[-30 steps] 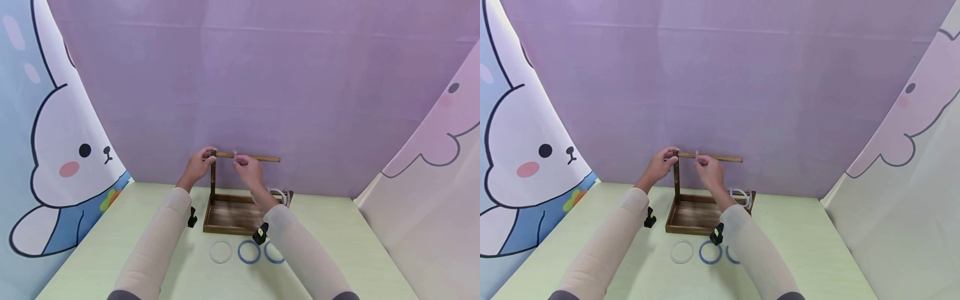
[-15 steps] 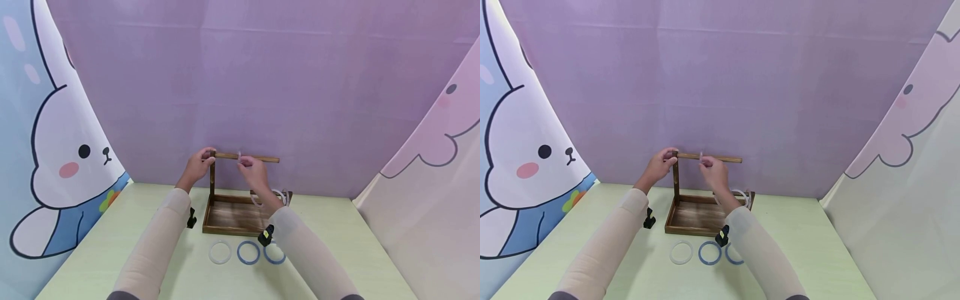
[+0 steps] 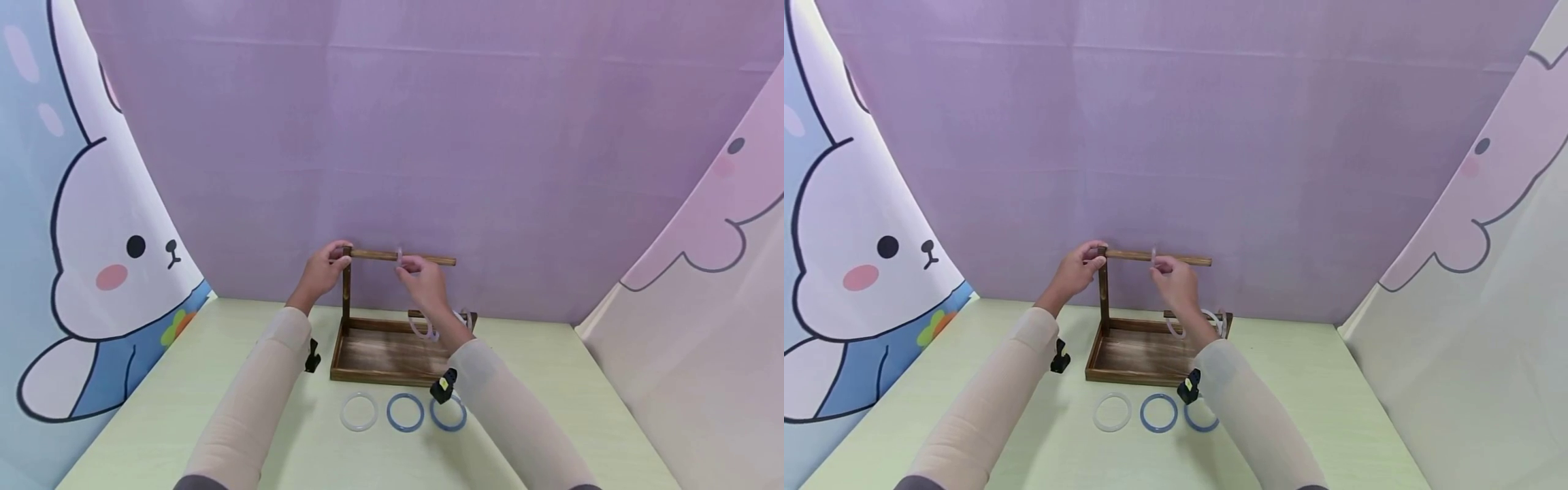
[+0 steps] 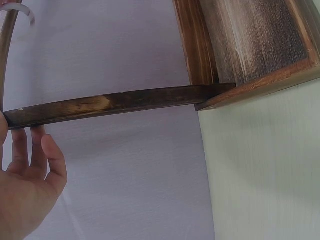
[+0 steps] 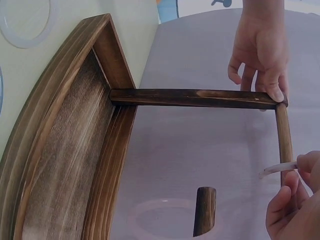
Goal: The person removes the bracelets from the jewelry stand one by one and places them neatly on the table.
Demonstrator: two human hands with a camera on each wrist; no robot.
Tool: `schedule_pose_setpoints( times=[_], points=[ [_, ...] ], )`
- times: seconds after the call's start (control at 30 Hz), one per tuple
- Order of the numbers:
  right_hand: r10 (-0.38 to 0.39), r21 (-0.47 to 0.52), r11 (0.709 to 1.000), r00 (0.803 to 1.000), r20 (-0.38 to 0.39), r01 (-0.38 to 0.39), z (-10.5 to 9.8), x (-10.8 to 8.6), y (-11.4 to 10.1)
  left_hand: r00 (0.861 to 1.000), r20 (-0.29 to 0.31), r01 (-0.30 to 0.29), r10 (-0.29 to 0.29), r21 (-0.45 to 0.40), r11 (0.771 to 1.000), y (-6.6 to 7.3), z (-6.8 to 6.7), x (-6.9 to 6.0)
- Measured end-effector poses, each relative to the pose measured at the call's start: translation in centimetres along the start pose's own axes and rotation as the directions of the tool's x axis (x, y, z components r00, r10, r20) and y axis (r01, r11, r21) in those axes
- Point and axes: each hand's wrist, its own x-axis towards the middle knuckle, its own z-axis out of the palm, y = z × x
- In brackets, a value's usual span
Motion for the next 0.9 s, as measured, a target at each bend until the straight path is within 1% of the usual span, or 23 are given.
schedule_pose_setpoints(
  times=[0.37, 0.67, 0.9],
  points=[
    [0.013, -0.018, 1.000, 1.000, 0.003, -0.013, -1.2, -0.1, 0.1, 1.000, -0.004, 0.003, -0.003, -0.001, 1.000, 0.0, -0.1, 0.0],
    [0.017, -0.001, 1.000, 1.000, 0.000, -0.017, -2.0, -0.1, 0.8, 1.000, -0.002, -0.004, 0.004, 0.005, 1.000, -0.1, -0.2, 0.0],
    [0.022, -0.028, 0.999, 1.000, -0.015, -0.022, -2.6, -0.1, 1.1, 1.000, -0.003, -0.002, 0.002, 0.004, 1.000, -0.4, -0.1, 0.3]
  ],
)
